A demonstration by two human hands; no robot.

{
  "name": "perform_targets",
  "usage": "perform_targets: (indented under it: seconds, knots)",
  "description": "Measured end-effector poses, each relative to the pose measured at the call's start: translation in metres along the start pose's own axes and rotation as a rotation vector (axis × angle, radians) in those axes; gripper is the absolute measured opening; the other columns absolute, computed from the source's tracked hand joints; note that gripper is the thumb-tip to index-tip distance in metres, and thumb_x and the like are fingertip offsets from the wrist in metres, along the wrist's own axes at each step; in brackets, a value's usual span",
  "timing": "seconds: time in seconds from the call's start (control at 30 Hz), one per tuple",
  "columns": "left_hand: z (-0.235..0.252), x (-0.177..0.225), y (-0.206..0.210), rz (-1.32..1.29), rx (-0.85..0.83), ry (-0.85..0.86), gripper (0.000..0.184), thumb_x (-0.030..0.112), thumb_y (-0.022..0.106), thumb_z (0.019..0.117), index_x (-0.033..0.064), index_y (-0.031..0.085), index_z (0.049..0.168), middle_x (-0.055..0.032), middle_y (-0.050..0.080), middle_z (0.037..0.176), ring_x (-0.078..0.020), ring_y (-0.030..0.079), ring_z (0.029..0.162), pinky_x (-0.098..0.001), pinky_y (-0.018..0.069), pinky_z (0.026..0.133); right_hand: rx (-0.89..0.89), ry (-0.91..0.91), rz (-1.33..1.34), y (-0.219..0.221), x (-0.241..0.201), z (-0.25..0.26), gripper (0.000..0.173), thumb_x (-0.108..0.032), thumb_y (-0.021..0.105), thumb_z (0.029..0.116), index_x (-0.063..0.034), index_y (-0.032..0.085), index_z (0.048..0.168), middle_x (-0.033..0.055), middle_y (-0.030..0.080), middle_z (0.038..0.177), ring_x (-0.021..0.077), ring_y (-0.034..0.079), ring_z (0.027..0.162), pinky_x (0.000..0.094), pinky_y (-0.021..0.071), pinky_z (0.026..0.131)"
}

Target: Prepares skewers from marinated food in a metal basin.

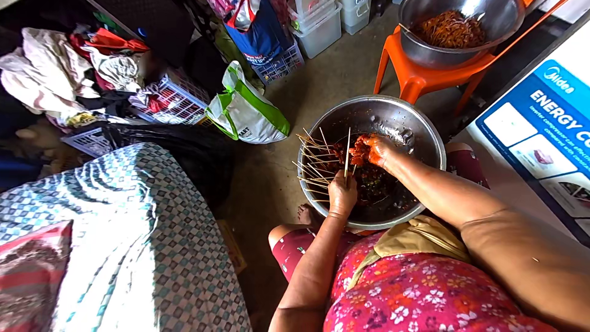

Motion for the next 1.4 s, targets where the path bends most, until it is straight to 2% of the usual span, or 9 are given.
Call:
perform_targets:
  seconds: [0.23, 0.37, 0.5, 0.63, 0.73, 0.83, 0.93, 1.2, 1.4]
  knots:
    - [-0.002, 0.004, -0.008, 0.005, 0.014, 0.027, 0.014, 0.011, 0.062, 0.0980, 0.0017, 0.071, 0.104, -0.0073, 0.066, 0.076, -0.0169, 0.062, 0.068, -0.0388, 0.0531, 0.070, -0.064, 0.048, -0.194, -0.010, -0.007, 0.009, 0.022, -0.015, 0.042, 0.1094, -0.0015, 0.054, 0.121, 0.0110, 0.065, 0.094, 0.0223, 0.068, 0.079, 0.0396, 0.0598, 0.072]
    - [-0.007, 0.024, -0.037, 0.190, -0.218, 0.072, 0.016, 0.017, 0.064, 0.0985, 0.0027, 0.070, 0.094, -0.0071, 0.064, 0.074, -0.0185, 0.061, 0.069, -0.0422, 0.0520, 0.070, 0.141, 0.020, -0.641, -0.040, -0.028, 0.015, 0.034, -0.015, 0.055, 0.1033, -0.0016, 0.057, 0.134, 0.0171, 0.064, 0.115, 0.0252, 0.065, 0.089, 0.0429, 0.0561, 0.076]
    - [-0.004, 0.016, -0.058, 0.373, -0.402, 0.050, 0.027, 0.022, 0.060, 0.1027, 0.0007, 0.070, 0.089, -0.0110, 0.063, 0.077, -0.0240, 0.061, 0.075, -0.0478, 0.0500, 0.075, 0.174, 0.060, -1.198, -0.054, -0.026, 0.030, 0.030, -0.008, 0.066, 0.0929, 0.0055, 0.064, 0.120, 0.0292, 0.065, 0.113, 0.0403, 0.067, 0.095, 0.0590, 0.0552, 0.083]
    - [0.003, 0.004, -0.089, 0.557, -0.198, -0.120, 0.035, 0.029, 0.052, 0.1072, 0.0011, 0.071, 0.098, -0.0213, 0.070, 0.091, -0.0410, 0.069, 0.092, -0.0649, 0.0513, 0.083, -0.088, 0.075, -1.703, -0.043, 0.000, 0.035, 0.028, -0.012, 0.074, 0.0901, 0.0035, 0.070, 0.113, 0.0277, 0.067, 0.115, 0.0435, 0.066, 0.107, 0.0642, 0.0520, 0.091]
    - [-0.002, 0.022, -0.098, 0.487, -0.023, -0.092, 0.031, 0.024, 0.052, 0.1071, 0.0003, 0.067, 0.095, -0.0196, 0.066, 0.080, -0.0383, 0.066, 0.078, -0.0607, 0.0518, 0.073, -0.150, 0.058, -1.822, -0.036, 0.012, 0.030, 0.025, -0.009, 0.071, 0.0897, 0.0026, 0.069, 0.112, 0.0270, 0.068, 0.116, 0.0441, 0.066, 0.111, 0.0660, 0.0516, 0.091]
    - [-0.006, 0.037, -0.073, 0.263, -0.027, -0.029, 0.025, 0.021, 0.056, 0.1056, 0.0005, 0.065, 0.117, -0.0151, 0.065, 0.078, -0.0293, 0.064, 0.068, -0.0514, 0.0551, 0.068, -0.135, 0.040, -1.772, -0.038, 0.012, 0.035, 0.019, -0.006, 0.068, 0.0902, 0.0063, 0.067, 0.104, 0.0278, 0.067, 0.110, 0.0432, 0.067, 0.104, 0.0633, 0.0536, 0.086]
    - [-0.008, 0.032, -0.029, 0.060, -0.103, -0.035, 0.033, 0.020, 0.060, 0.1029, 0.0029, 0.059, 0.131, -0.0115, 0.066, 0.081, -0.0227, 0.063, 0.067, -0.0448, 0.0560, 0.069, -0.048, 0.057, -1.459, -0.048, 0.006, 0.046, 0.025, -0.007, 0.067, 0.0943, 0.0056, 0.066, 0.116, 0.0260, 0.067, 0.109, 0.0365, 0.068, 0.090, 0.0554, 0.0559, 0.081]
    - [-0.005, 0.008, 0.014, 0.051, -0.177, -0.058, 0.029, 0.016, 0.051, 0.1046, -0.0009, 0.066, 0.124, -0.0174, 0.071, 0.104, -0.0261, 0.069, 0.098, -0.0450, 0.0534, 0.093, 0.079, 0.111, -0.510, -0.040, -0.015, 0.029, 0.027, -0.004, 0.053, 0.1034, 0.0007, 0.054, 0.130, 0.0125, 0.061, 0.096, 0.0193, 0.063, 0.071, 0.0380, 0.0584, 0.069]
    - [0.000, 0.003, 0.007, 0.034, -0.106, -0.064, 0.024, 0.015, 0.055, 0.1018, -0.0004, 0.069, 0.114, -0.0134, 0.071, 0.094, -0.0217, 0.068, 0.088, -0.0423, 0.0541, 0.086, -0.032, 0.181, -0.291, -0.027, -0.016, 0.021, 0.017, -0.010, 0.045, 0.1083, -0.0020, 0.053, 0.121, 0.0067, 0.058, 0.088, 0.0168, 0.063, 0.072, 0.0347, 0.0591, 0.073]
Point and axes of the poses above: each hand's wrist, its own z-axis towards the middle knuckle, its own y-axis out of the palm, x = y × z, the point moved 6 cm from there along z, towards the middle knuckle
